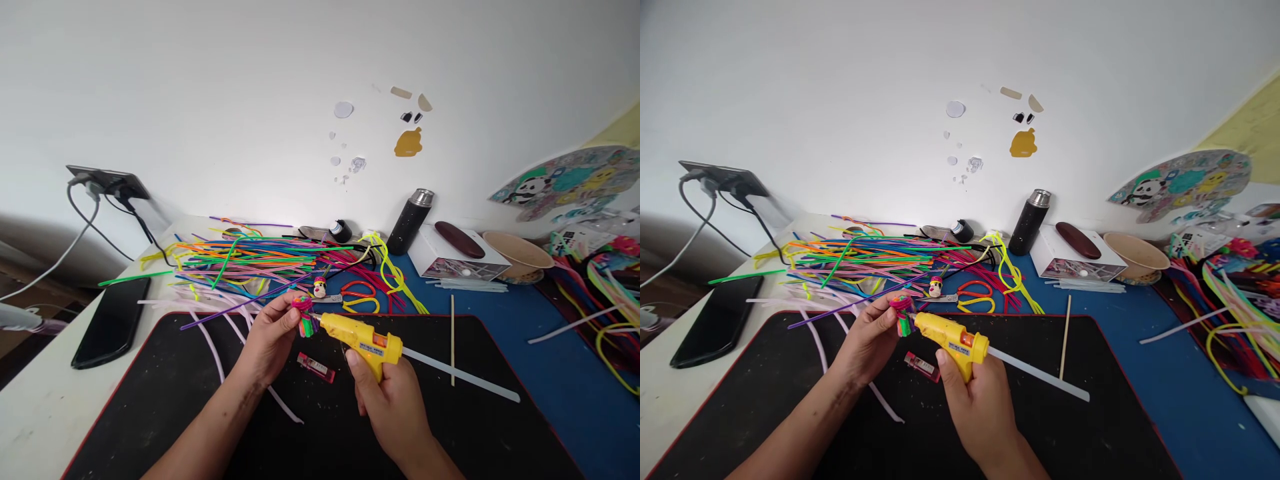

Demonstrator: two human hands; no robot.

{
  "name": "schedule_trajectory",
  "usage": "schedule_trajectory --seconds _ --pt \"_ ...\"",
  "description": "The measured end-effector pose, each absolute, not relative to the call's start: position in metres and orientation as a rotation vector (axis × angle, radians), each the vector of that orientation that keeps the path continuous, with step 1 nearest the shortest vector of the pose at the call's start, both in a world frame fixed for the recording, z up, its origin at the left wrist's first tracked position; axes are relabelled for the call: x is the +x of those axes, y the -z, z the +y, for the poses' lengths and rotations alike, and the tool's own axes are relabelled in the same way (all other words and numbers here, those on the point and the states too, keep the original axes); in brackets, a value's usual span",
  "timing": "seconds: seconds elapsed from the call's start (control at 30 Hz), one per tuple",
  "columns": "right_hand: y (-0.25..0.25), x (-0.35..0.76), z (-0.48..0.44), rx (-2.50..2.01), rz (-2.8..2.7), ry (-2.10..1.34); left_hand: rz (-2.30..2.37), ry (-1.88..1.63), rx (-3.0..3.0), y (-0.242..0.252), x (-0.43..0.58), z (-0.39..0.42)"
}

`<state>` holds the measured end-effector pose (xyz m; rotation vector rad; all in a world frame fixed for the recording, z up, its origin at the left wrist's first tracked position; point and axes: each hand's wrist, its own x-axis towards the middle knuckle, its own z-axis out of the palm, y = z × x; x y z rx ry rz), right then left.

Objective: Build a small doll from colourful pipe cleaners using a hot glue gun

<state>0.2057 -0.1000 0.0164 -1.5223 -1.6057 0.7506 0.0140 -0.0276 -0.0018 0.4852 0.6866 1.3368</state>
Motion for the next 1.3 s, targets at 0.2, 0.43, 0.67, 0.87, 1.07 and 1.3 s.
schedule_trajectory --seconds 0.2,0.43,0.67,0.87,1.07,1.3 --pt "-0.015 0.205 -0.100 -1.517 -1.562 -0.815 0.684 -1.337 0.498 0.004 0.015 -0.028" --pt "-0.021 0.207 -0.099 -1.448 -1.208 -1.328 0.719 -1.394 0.493 0.007 0.011 -0.024" --pt "-0.012 0.227 -0.075 -1.272 -0.625 -1.382 0.709 -1.381 0.477 0.006 0.012 -0.024" --pt "0.004 0.242 -0.065 -1.309 -0.516 -1.498 0.688 -1.355 0.466 0.006 0.014 -0.025" --pt "0.007 0.245 -0.054 -1.328 -0.567 -1.489 0.708 -1.329 0.386 0.007 0.014 -0.026" --pt "0.011 0.248 -0.041 -1.431 -0.575 -1.389 0.679 -1.322 0.383 0.007 0.014 -0.027"
